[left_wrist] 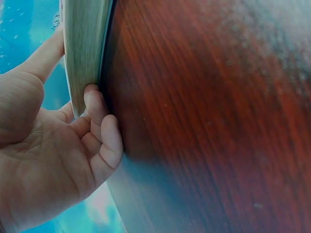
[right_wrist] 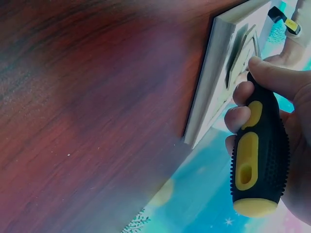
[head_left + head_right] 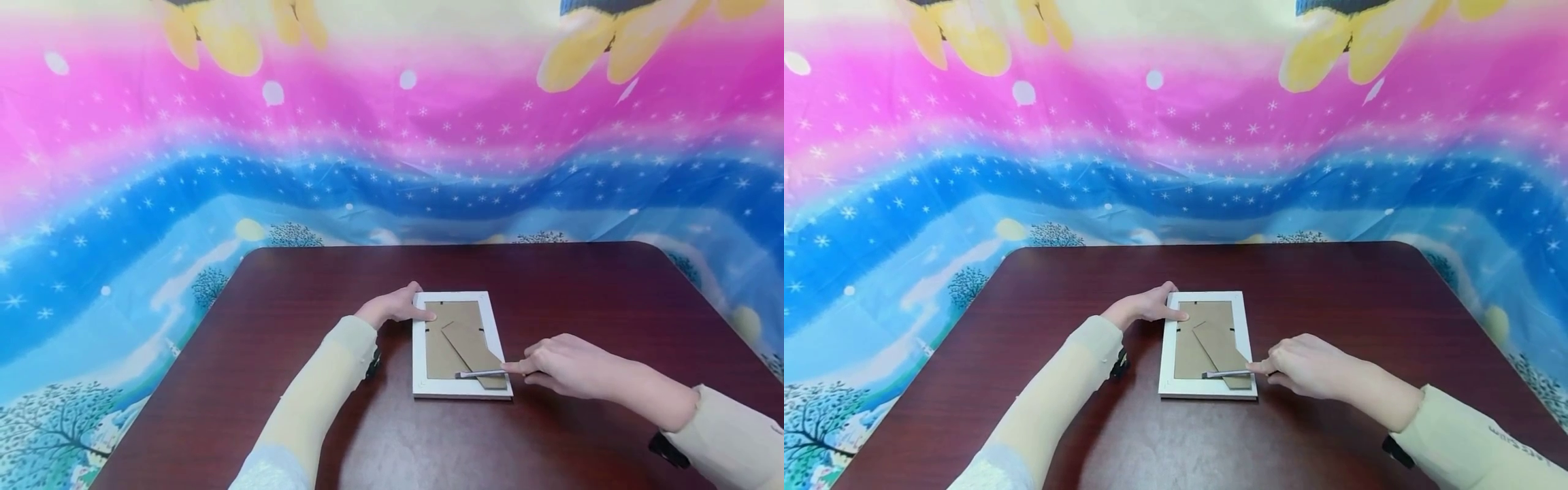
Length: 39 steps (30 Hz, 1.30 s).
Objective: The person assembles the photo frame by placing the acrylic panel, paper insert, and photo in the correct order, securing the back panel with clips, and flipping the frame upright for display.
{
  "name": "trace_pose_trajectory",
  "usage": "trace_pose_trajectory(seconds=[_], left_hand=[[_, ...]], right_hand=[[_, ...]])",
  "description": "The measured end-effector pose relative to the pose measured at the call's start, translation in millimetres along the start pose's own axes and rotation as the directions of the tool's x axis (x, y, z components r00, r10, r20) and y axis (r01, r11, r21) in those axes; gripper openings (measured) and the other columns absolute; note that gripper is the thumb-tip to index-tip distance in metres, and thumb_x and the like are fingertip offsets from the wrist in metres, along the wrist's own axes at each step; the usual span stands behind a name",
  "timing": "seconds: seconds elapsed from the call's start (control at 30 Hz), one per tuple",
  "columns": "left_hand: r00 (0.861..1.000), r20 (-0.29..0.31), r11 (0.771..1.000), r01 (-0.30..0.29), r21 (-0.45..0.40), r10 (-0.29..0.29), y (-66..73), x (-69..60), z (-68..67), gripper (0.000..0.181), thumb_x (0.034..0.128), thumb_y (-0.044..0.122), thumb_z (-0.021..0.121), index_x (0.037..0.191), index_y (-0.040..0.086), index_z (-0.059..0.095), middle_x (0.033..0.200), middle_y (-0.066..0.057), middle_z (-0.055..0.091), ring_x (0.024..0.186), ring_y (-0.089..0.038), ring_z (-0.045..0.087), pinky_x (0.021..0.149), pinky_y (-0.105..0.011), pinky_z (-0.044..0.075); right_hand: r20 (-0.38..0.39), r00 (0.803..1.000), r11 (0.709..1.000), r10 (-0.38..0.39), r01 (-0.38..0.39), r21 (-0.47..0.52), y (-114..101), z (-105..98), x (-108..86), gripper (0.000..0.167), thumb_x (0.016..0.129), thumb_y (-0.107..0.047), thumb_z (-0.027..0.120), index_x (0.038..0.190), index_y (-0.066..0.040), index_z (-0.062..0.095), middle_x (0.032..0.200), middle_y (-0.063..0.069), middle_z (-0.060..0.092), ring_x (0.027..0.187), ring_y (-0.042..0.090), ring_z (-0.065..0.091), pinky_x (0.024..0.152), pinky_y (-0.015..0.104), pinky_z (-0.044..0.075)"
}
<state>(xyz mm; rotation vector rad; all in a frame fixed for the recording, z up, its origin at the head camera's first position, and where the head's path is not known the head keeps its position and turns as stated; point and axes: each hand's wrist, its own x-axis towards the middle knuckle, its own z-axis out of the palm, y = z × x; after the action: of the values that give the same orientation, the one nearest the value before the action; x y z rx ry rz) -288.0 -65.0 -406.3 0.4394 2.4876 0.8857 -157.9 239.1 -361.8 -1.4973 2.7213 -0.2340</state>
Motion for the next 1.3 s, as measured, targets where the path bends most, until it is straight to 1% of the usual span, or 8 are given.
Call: trace_pose_trajectory(seconds=[0.23,0.5,0.7,0.77,0.97,1.07,1.13,1.3], left_hand=[[1.000,-0.013,1.000,0.007,0.017,-0.007,0.7,0.1,0.3,0.057,0.0883,0.030,0.073,0.126,0.003,0.039,0.097,-0.008,0.050,0.084,-0.020,0.046,0.071,-0.030,0.038],[1.000,-0.007,1.000,0.007,-0.006,-0.007,-0.9,1.5,-0.3,0.055,0.0896,0.029,0.072,0.125,0.003,0.038,0.095,-0.009,0.048,0.078,-0.019,0.044,0.067,-0.030,0.037],[1.000,0.016,0.999,0.009,-0.045,-0.008,-0.5,0.4,-0.6,0.055,0.0906,0.029,0.071,0.126,0.003,0.037,0.092,-0.009,0.045,0.068,-0.019,0.041,0.061,-0.031,0.037],[1.000,0.021,0.999,0.009,-0.037,-0.009,-0.2,0.0,-1.2,0.056,0.0906,0.029,0.070,0.127,0.003,0.037,0.094,-0.009,0.046,0.070,-0.019,0.042,0.062,-0.030,0.037],[1.000,0.013,1.000,0.007,0.001,-0.007,0.1,1.1,-1.2,0.061,0.0904,0.032,0.070,0.131,0.002,0.036,0.105,-0.009,0.048,0.086,-0.021,0.046,0.071,-0.032,0.038],[1.000,0.010,1.000,0.014,0.005,-0.014,-0.8,1.9,-0.8,0.060,0.0902,0.032,0.071,0.129,0.003,0.036,0.102,-0.010,0.048,0.084,-0.021,0.046,0.069,-0.031,0.038],[1.000,0.010,1.000,0.018,-0.009,-0.018,-1.8,2.4,-0.4,0.058,0.0899,0.031,0.071,0.127,0.003,0.037,0.098,-0.009,0.047,0.079,-0.020,0.045,0.066,-0.031,0.038],[1.000,0.013,1.000,0.018,-0.020,-0.018,-2.5,2.3,0.6,0.056,0.0900,0.030,0.071,0.126,0.003,0.037,0.095,-0.009,0.047,0.076,-0.019,0.043,0.065,-0.030,0.037]], right_hand=[[0.017,1.000,1.000,0.013,-0.013,0.011,0,-1,0.8,0.036,0.080,-0.006,0.078,0.114,-0.015,0.074,0.066,-0.017,0.052,0.052,-0.004,0.039,0.047,0.016,0.035],[-0.051,0.998,0.996,-0.040,0.036,-0.079,-3,6,2.6,0.039,0.078,-0.009,0.080,0.115,-0.017,0.074,0.068,-0.018,0.050,0.053,-0.003,0.043,0.048,0.018,0.037],[-0.080,0.996,0.999,-0.049,0.047,-0.026,2,8,0.4,0.039,0.081,-0.012,0.078,0.119,-0.018,0.071,0.073,-0.021,0.052,0.060,-0.004,0.049,0.051,0.020,0.041],[-0.088,0.995,0.999,-0.041,0.040,-0.005,4,7,-1.0,0.040,0.083,-0.013,0.076,0.121,-0.020,0.070,0.077,-0.021,0.055,0.063,-0.004,0.051,0.053,0.022,0.043],[-0.124,0.990,0.998,0.064,-0.065,0.000,7,0,-4.4,0.038,0.086,-0.016,0.073,0.124,-0.018,0.068,0.092,-0.012,0.069,0.072,-0.001,0.059,0.060,0.029,0.050],[-0.139,0.982,0.991,0.129,-0.131,-0.004,11,-4,-4.2,0.039,0.088,-0.018,0.072,0.126,-0.014,0.067,0.098,-0.004,0.072,0.068,-0.002,0.057,0.059,0.029,0.049],[-0.153,0.972,0.984,0.177,-0.180,-0.003,16,-5,-4.6,0.040,0.088,-0.018,0.071,0.128,-0.011,0.065,0.091,-0.004,0.072,0.059,-0.004,0.048,0.056,0.027,0.044],[-0.176,0.942,0.957,0.284,-0.289,-0.002,32,-3,-8.2,0.045,0.089,-0.019,0.071,0.132,-0.009,0.061,0.074,-0.012,0.063,0.053,-0.001,0.036,0.053,0.026,0.036]])
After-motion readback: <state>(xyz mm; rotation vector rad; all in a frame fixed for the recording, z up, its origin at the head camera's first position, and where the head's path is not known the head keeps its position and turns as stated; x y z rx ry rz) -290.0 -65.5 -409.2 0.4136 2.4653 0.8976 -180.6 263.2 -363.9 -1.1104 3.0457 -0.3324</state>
